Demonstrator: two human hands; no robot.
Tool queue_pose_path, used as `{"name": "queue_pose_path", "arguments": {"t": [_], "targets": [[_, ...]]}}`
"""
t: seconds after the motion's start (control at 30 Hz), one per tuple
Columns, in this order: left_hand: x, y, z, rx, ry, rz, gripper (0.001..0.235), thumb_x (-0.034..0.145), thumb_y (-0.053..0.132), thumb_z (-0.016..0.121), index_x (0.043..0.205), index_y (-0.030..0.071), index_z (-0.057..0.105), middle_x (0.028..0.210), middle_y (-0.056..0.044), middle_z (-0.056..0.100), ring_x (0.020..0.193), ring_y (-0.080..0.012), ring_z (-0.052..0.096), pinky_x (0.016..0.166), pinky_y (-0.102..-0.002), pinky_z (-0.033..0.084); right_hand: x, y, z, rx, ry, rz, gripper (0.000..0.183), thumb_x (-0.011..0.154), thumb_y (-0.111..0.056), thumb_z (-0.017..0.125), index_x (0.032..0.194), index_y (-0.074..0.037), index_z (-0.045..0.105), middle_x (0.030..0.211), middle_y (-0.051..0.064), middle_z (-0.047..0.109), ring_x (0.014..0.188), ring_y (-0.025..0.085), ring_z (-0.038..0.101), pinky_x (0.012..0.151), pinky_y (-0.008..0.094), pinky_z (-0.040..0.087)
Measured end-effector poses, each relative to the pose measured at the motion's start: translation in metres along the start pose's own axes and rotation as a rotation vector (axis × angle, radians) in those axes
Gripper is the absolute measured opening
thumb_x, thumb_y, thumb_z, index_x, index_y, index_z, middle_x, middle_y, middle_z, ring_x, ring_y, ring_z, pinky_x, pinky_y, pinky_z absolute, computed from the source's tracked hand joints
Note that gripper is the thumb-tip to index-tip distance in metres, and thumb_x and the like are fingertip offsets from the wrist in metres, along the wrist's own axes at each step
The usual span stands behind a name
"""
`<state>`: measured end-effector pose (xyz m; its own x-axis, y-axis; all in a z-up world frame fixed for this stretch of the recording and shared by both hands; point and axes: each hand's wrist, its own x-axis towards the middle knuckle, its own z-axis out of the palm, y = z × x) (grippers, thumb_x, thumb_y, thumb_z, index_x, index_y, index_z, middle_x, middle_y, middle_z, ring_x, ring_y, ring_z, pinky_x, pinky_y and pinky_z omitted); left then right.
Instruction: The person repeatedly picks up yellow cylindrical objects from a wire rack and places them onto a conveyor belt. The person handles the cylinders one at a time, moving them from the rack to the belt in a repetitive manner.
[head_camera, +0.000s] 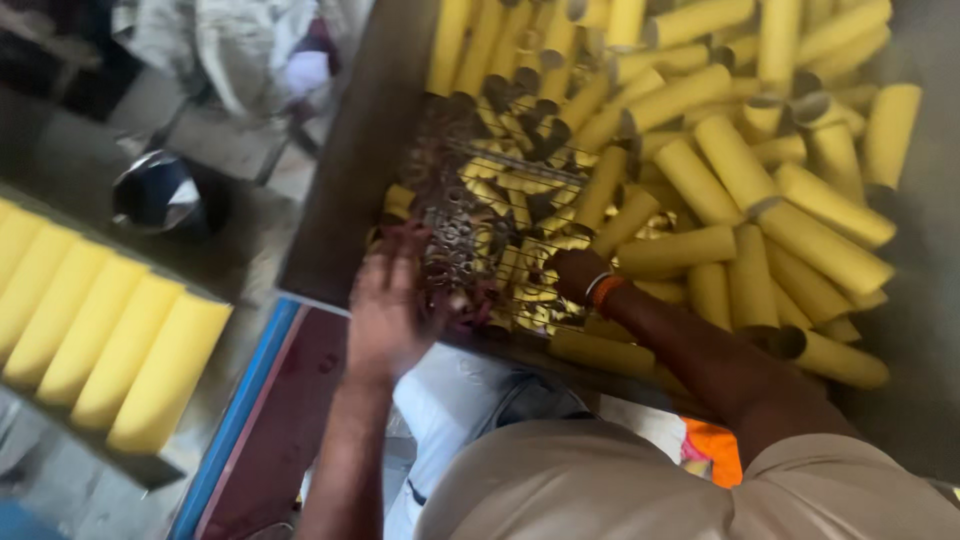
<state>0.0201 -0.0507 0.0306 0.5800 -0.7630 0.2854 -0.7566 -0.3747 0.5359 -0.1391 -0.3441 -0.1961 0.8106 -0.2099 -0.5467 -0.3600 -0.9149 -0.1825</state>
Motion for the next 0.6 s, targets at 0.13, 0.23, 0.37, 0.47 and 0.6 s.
{"name": "queue_pose_path", "arguments": {"t": [0.13, 0.23, 0.37, 0.47, 0.6], "targets": [[0.025, 0.031, 0.021, 0.027, -0.452, -0.253, 0.057, 0.084, 0.049, 0.075, 0.129, 0.018, 0.059, 0.126, -0.011, 0.065, 0.111, -0.0372, 0.066, 0.089, -0.051, 0.054, 0.011, 0.087, -0.004, 0.174, 0.507, 0.118, 0.046, 0.077, -0.006, 0.067, 0.123, -0.008, 0.072, 0.119, 0.020, 0.070, 0.103, 0.039, 0.069, 0.093, 0.049, 0.055], [0.022, 0.033, 0.023, 0.058, -0.442, -0.306, 0.052, 0.082, 0.044, 0.074, 0.127, 0.022, 0.060, 0.115, -0.005, 0.070, 0.101, -0.0334, 0.070, 0.080, -0.050, 0.057, 0.033, 0.144, -0.018, 0.032, 0.586, 0.356, 0.030, 0.096, -0.025, 0.069, 0.118, -0.003, 0.071, 0.112, 0.024, 0.070, 0.103, 0.041, 0.066, 0.094, 0.051, 0.053], [0.020, 0.030, 0.024, 0.090, -0.368, -0.253, 0.054, 0.079, 0.044, 0.077, 0.124, 0.021, 0.061, 0.110, -0.009, 0.069, 0.098, -0.0363, 0.069, 0.075, -0.053, 0.056, 0.055, 0.170, -0.015, 0.121, 0.543, 0.398, 0.064, 0.090, -0.026, 0.075, 0.142, 0.004, 0.051, 0.110, 0.034, 0.063, 0.100, 0.048, 0.061, 0.087, 0.055, 0.050], [0.024, 0.033, 0.025, 0.104, -0.382, -0.317, 0.050, 0.079, 0.045, 0.076, 0.121, 0.022, 0.061, 0.113, -0.005, 0.069, 0.100, -0.0343, 0.069, 0.076, -0.052, 0.056, 0.074, 0.173, -0.022, 0.185, 0.819, 0.195, 0.070, 0.082, -0.001, 0.068, 0.148, -0.009, 0.047, 0.135, 0.031, 0.059, 0.118, 0.048, 0.060, 0.099, 0.052, 0.050], [0.026, 0.036, 0.025, 0.086, -0.407, -0.339, 0.055, 0.079, 0.043, 0.076, 0.127, 0.022, 0.060, 0.114, -0.007, 0.068, 0.100, -0.0353, 0.068, 0.075, -0.052, 0.056, 0.102, 0.179, -0.042, 0.517, 0.534, 0.348, 0.094, 0.081, 0.008, 0.057, 0.165, -0.011, 0.019, 0.149, 0.032, 0.046, 0.119, 0.050, 0.056, 0.099, 0.050, 0.049]]}}
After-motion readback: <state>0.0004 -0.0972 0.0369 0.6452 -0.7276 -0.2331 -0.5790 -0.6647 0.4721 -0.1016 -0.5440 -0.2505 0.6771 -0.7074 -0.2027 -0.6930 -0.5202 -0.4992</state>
